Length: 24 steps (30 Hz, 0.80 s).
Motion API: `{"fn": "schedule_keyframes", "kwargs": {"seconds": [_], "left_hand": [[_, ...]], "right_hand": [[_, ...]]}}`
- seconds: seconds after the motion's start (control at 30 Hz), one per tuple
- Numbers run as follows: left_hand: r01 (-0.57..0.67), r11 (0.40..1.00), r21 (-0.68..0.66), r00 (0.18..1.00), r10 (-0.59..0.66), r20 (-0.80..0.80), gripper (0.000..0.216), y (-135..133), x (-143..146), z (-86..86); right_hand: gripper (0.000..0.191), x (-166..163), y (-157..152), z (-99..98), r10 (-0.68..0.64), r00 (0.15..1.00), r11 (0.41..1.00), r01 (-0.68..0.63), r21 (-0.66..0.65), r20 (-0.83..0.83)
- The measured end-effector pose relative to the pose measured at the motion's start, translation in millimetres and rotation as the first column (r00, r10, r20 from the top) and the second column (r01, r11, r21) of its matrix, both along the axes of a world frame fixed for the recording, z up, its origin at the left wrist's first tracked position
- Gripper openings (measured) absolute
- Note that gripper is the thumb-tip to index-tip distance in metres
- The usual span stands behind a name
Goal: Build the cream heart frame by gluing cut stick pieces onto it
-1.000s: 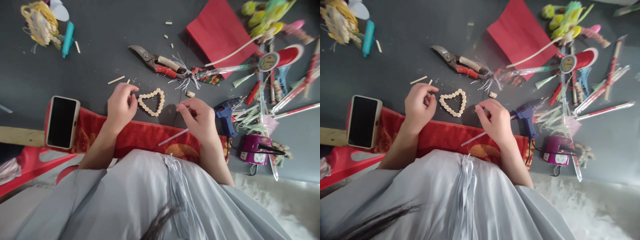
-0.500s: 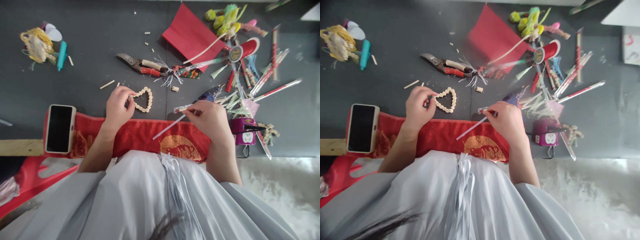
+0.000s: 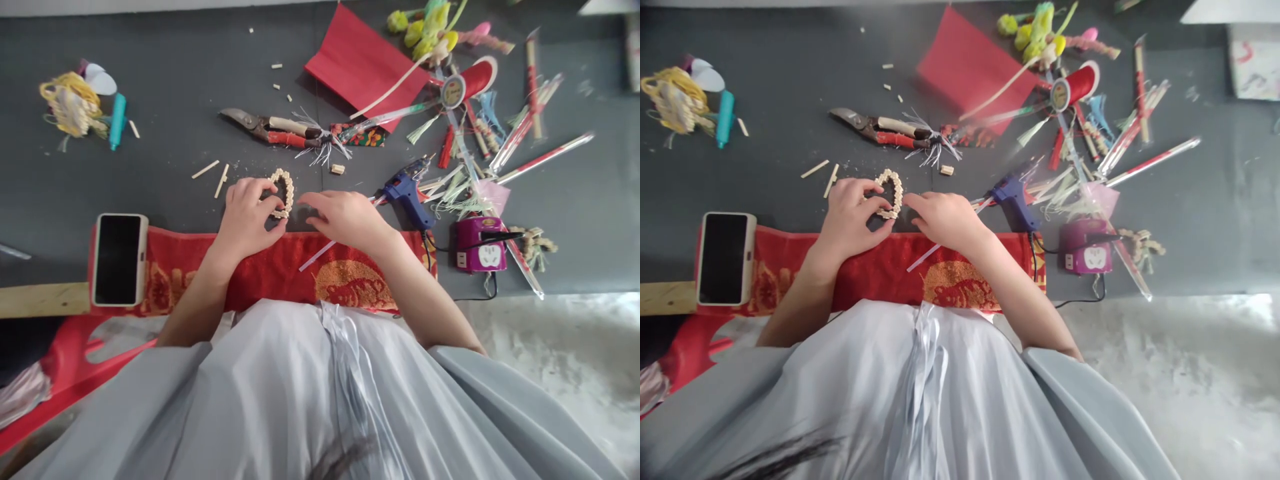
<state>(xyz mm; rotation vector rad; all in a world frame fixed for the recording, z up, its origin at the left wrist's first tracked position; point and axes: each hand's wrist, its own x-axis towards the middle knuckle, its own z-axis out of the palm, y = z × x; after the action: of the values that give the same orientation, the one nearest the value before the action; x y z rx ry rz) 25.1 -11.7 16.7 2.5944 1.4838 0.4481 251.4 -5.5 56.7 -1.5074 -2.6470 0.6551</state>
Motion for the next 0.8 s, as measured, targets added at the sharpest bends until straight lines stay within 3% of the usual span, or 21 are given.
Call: {"fn": "schedule_keyframes", "kwargs": {"seconds": [0.17,0.33,0.57,0.8], "left_hand": [[-0.018,1.0,-0.012,1.0,0.019,0.022,0.013,-0.9,-0.7,-2.3],[-0.033,0.999,-0.04,0.991,0.038,0.128,0.01,0.3,-1.0,-7.1],[-0.032,0.999,0.013,0.996,0.03,0.088,0.012,0.9,-0.6,-7.5],[-0.016,0.997,-0.08,0.989,0.028,0.148,0.009,2.2,-0.6,-6.9]], "right_hand": [[0.042,-14.9,27.3,-4.6,0.195,0.979,0.98,-0.196,0.018,0.056],[0.036,-20.8,43.3,-8.0,0.284,0.958,0.958,-0.285,0.03,0.035],[0.033,-24.8,54.3,-19.4,0.347,0.938,0.938,-0.347,-0.009,-0.001],[0.031,-20.5,57.7,-28.0,0.325,0.941,0.944,-0.329,-0.03,-0.099]]}}
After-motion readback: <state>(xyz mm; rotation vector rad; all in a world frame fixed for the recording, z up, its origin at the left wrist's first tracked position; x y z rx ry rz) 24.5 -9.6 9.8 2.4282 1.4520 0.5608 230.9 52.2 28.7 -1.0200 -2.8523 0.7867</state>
